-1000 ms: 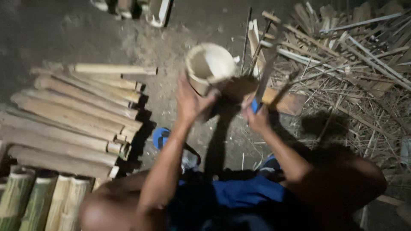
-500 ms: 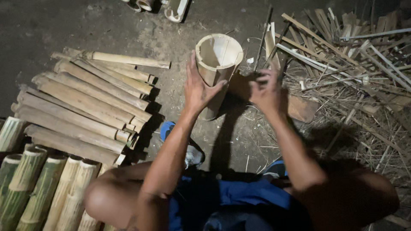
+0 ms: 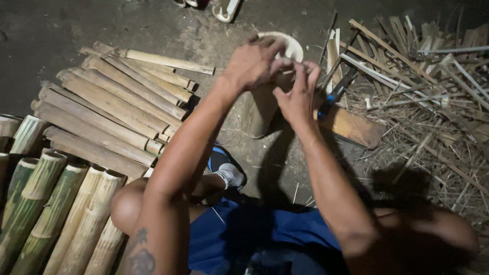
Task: The person sits on the ground and uses a knife to split bamboo pieces into smaller strips. They repeatedly pick up bamboo segments, split them, and place the resulting pieces aside.
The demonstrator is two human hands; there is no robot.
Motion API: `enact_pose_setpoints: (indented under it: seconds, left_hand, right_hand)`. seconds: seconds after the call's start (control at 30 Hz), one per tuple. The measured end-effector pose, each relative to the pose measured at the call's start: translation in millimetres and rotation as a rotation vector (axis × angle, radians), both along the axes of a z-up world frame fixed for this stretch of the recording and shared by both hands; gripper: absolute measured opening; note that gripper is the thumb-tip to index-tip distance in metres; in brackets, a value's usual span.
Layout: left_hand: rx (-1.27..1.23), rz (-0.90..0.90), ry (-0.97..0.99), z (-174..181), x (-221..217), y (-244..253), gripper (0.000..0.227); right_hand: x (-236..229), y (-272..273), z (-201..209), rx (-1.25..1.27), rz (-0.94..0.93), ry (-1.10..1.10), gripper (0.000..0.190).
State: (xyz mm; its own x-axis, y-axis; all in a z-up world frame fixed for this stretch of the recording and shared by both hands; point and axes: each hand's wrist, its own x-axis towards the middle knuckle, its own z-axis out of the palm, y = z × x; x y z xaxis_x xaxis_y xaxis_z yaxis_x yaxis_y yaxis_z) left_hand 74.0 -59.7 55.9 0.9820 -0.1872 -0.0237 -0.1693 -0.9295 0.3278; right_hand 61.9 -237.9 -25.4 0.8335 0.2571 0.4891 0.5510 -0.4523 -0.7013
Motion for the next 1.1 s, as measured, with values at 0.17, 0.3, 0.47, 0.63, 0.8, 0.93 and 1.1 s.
enact_pose_setpoints:
  seconds: [0.17,0.3,0.47,0.63,0.8,0.93,1.1]
  left_hand:
    - [0.107,-0.315,-0.481,-11,7,-5,0.042]
    - [0.080,-0.284,-0.291,-1,5,17,0.043]
    - [0.114,-0.199,-0.166,-10,0,42,0.051]
    - [0.046,-0.180,-0.456,-26,10,75,0.047]
    - [-0.115,0.208,-0.345,-39,-18,154,0.037]
    - [-0.104,0.047,-0.423,-40,-19,140,0.036]
    - [-0.110,0.123,-0.429,-18,-24,15,0.032]
  right_hand:
    - [-11,4,-9,0.070,0.028,-0.120,0.071]
    - [-29,27,-15,0.215,0.067,0.135,0.047]
    - [-40,39,-26,0.568,0.322,0.348,0.051]
    - [-71,-1,-26,0.599,0.474,0.513,0.046]
    - [-91,-104,-4,0.524,0.207,0.465,0.040]
    - [-83,-125,6,0.343,0.053,0.289,0.036]
    - [-55,-35,-31,0.437,0.159,0.439,0.035]
